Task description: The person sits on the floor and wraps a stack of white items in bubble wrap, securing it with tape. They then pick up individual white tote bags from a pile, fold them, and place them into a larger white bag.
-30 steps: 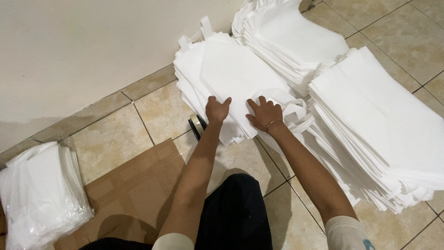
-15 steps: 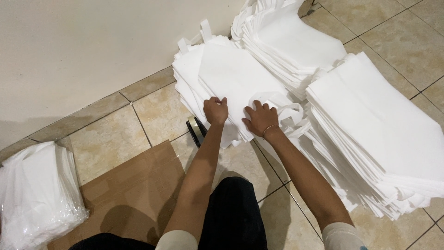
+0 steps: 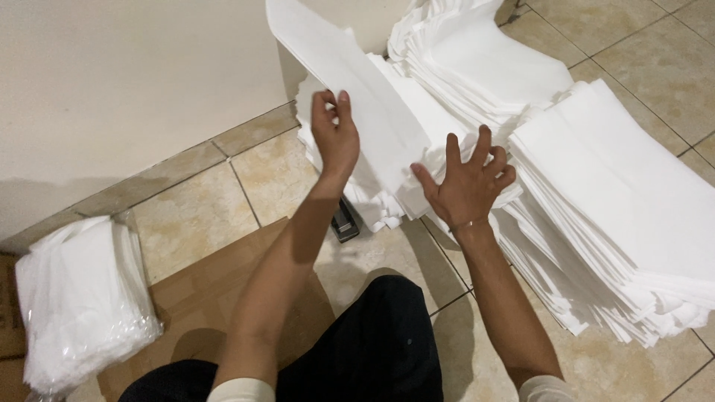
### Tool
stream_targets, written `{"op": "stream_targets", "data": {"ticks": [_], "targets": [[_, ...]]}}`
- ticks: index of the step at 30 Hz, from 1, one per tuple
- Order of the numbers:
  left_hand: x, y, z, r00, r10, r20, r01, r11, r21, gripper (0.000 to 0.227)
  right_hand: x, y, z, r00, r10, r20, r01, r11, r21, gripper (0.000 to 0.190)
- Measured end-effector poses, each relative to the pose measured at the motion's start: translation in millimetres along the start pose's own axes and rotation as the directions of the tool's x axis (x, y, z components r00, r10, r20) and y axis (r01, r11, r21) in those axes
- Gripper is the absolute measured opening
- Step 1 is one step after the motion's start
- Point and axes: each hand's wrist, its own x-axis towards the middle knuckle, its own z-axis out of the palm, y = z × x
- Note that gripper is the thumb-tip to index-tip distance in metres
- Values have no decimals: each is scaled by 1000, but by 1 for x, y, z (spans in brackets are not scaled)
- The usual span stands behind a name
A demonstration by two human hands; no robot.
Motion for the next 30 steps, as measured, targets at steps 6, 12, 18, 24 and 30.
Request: {"op": "stream_targets", "data": {"ticks": [6,12,18,24,30], "targets": [[-3,81,-72,960,115,-255,-111,993,27,16,-37,-91,-14,884,-427,-191,451,885,111,86],[-17,83,-161,907,152,-392,-160,987,11,10,-67,-186,34,893,-435,-112,410,690,597,44],[-43,77,-256,975,178,131,-218,866,449,31,-109,-254,91,739,-220,637,-669,-129,732,28],[-113,-29,-346,875,-442,197,-109,216,970,50,-182,-260,154,437,-141,888,-898,-130,421,19],[-175,-131,-377,459,-865,204,-204,121,972,64,-235,-237,228,166,-146,975,-969,161,189,37]]}}
